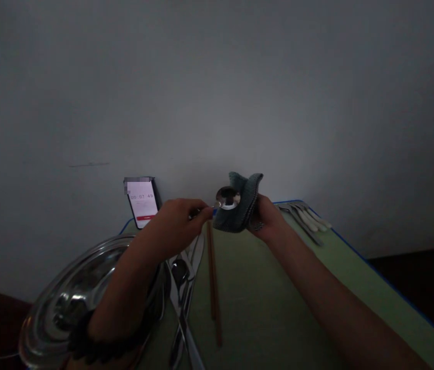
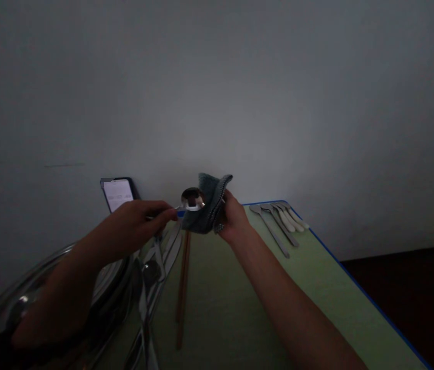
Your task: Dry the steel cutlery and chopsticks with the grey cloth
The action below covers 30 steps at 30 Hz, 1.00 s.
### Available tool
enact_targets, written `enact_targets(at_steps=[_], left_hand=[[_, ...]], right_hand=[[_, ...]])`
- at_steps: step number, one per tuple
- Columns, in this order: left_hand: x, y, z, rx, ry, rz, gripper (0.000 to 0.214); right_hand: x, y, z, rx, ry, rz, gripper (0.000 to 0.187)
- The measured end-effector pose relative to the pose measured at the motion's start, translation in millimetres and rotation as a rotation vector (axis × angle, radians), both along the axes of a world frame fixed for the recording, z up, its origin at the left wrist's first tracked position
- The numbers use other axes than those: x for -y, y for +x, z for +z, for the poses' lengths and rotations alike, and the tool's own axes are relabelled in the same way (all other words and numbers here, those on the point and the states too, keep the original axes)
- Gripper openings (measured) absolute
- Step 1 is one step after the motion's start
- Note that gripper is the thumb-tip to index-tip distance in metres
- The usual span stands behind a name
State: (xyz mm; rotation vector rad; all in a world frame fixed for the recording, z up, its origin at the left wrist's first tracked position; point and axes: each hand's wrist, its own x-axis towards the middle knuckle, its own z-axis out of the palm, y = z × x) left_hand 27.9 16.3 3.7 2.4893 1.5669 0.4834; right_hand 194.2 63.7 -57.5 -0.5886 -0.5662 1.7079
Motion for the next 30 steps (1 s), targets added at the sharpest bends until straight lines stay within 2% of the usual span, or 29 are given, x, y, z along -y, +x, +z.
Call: enact_targets(at_steps=[4,6,10,13,18,22,25,27,30], left_hand=[[-4,-3,-2.8,-0.065,0.032,0.024,0.037],[-5,-5,-3.6,-0.098,0.041,0.033,0.038],[-4,-4,-3.9,-0.117,0.054,0.022,0.036],[-2,-1,-3.9,-0.102,0.034,-0.002,0.035],[1,-4,-3.3,-0.030,-0.057,-0.057,0.034],[4,-14,2.4,-0.001,-0.124,-0.068,0.039],[9,-14,6.4,0.048,-0.106,-0.099,0.037],[12,-7,4.2,0.061,-0.090,-0.122,0.036],[13,9,-7.5,0.003,-0.072,-0.162,0.033]], right_hand=[[11,-6,11.4,-0.008,0.184,-0.030,0.020],[13,-9,12.2,0.021,0.206,-0.034,0.018],[17,-14,4.4,0.182,0.236,-0.012,0.019],[19,-16,-3.4,0.336,0.319,-0.064,0.025],[15,-11,-9.2,0.490,0.398,-0.179,0.024],[9,-4,-4.4,0.364,0.368,-0.347,0.021],[9,-3,-0.2,0.215,0.273,-0.427,0.019],[10,-6,0.3,0.097,0.169,-0.441,0.018],[12,-14,-1.5,-0.062,0.045,-0.417,0.017]])
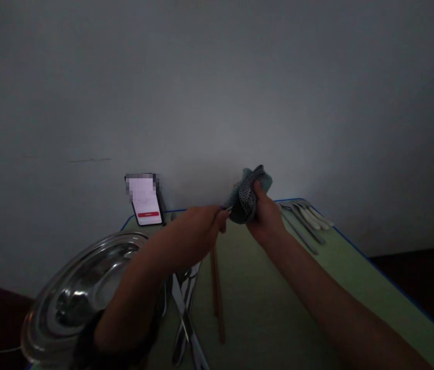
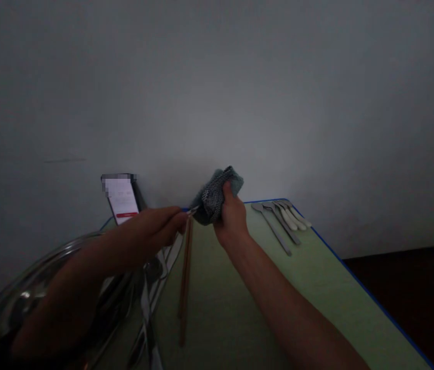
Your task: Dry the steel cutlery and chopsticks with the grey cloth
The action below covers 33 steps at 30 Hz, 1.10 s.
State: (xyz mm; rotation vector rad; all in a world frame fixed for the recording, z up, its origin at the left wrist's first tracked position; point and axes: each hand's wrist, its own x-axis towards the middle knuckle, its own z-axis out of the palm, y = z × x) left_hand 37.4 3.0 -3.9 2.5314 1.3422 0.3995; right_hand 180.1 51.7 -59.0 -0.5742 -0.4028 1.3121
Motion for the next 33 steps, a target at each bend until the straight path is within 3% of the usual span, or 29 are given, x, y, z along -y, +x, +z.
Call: enact_targets(at_steps=[4,8,11,14,23,28,33], left_hand=[[-4,15,-16.4,-0.104,0.074,0.038,0.028],[-9,18,-21.4,-0.171,0.121,0.081,0.027],[-9,19,-23.0,-0.231,0.153,0.090,0.026],[-8,23,-24.9,-0.284,0.209,0.012,0.026],[3,35,-20.6,-0.137,0.166,-0.010,0.032],[12,43,-21.7,-0.154,0.151,-0.010,0.028],[20,34,-14.0,-0.115,0.158,-0.041,0.030]], right_hand=[[5,-10,-1.0,-0.057,0.000,0.059,0.022],[9,-19,-1.9,-0.045,-0.005,0.107,0.021],[7,-17,-4.5,-0.038,-0.004,0.082,0.016],[2,-9,-4.7,-0.010,-0.003,0.021,0.013],[-6,10,10.7,-0.058,-0.004,0.012,0.017],[-9,16,7.4,-0.033,0.000,-0.062,0.015],[-13,28,6.0,0.178,0.191,-0.245,0.015]])
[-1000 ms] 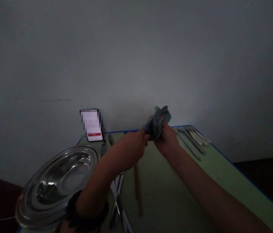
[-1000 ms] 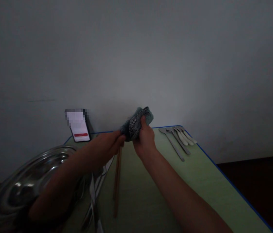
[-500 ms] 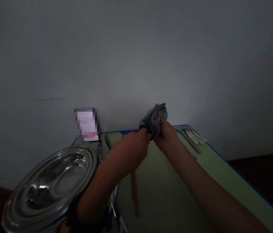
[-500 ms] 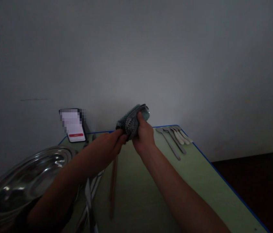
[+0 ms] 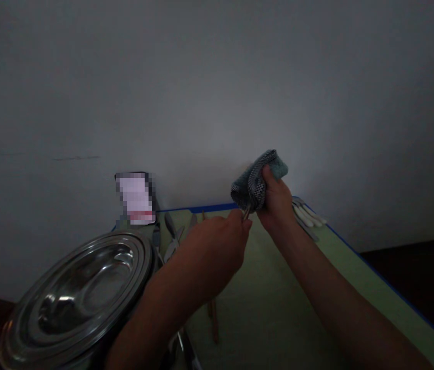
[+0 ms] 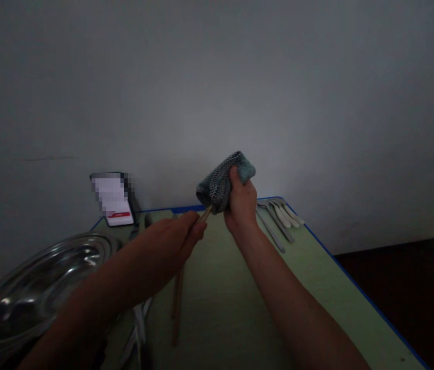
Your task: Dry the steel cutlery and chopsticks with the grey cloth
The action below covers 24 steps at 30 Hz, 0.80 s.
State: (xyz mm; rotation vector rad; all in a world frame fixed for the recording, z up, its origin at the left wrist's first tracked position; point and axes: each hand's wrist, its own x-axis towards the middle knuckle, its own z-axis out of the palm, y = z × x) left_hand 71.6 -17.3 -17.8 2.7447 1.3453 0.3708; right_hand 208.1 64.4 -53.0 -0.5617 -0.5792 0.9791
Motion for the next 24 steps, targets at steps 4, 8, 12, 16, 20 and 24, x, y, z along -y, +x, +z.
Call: enact_targets(at_steps=[4,8,12,16,20,24], left_hand=[[-5,-24,19.0,0.111,-0.023,-0.018,0.030],[-19,-43,31.3,0.299,0.009,0.103,0.035],[-21,-44,32.6,0.362,0.063,0.174,0.039],[-18,-39,31.9,0.394,0.037,0.179,0.042],[-19,-35,29.2,0.380,0.015,0.185,0.042],[-21,-29,23.5,0.296,-0.032,0.107,0.041]], right_hand=[[2,22,6.1,0.300,0.122,0.074,0.016],[11,39,11.1,0.579,0.045,0.398,0.016],[23,46,15.0,0.842,-0.014,0.622,0.016],[36,49,24.1,1.047,-0.012,0.781,0.020],[46,44,34.4,1.234,-0.027,0.878,0.019],[49,34,40.7,1.484,0.059,0.860,0.022]])
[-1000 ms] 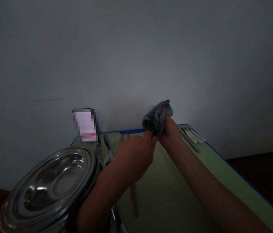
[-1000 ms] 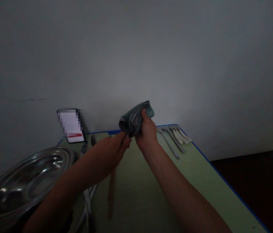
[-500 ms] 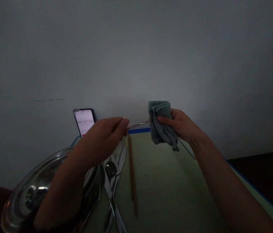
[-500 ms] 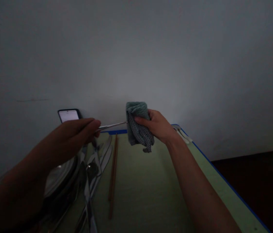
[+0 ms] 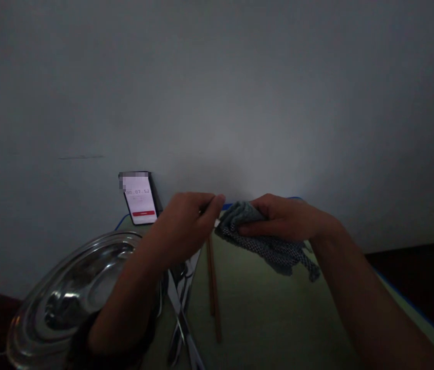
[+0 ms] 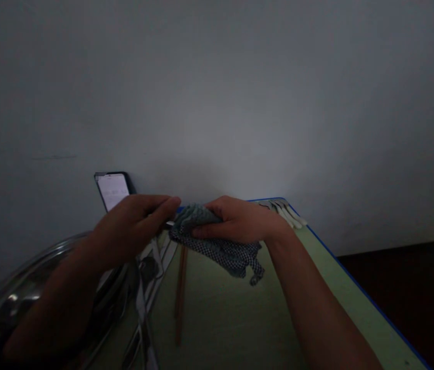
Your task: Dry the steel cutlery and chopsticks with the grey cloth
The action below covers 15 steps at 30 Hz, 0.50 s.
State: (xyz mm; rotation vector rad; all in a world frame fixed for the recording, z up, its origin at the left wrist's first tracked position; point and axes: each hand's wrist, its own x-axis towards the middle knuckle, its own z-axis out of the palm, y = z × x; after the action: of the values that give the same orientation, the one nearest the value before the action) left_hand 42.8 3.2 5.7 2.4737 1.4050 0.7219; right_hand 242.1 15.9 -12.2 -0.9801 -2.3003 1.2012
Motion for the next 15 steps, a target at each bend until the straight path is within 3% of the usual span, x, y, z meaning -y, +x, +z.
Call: enact_targets(at_steps=[4,9,15], left_hand=[[0,-6,-2.3,-0.034,-0.122,-0.105,0.038],[3,-25,4.4,-0.063,-0.301,-0.161,0.039],[7,-22,5.1,-0.264,-0.259,-0.213,0.034]], right_hand=[[-1,2,2.9,0.128,0.127,0.021,0.025],[0,12,5.6,0.159,0.112,0.037,0.025],[1,3,5.0,0.222,0.144,0.060,0.022]])
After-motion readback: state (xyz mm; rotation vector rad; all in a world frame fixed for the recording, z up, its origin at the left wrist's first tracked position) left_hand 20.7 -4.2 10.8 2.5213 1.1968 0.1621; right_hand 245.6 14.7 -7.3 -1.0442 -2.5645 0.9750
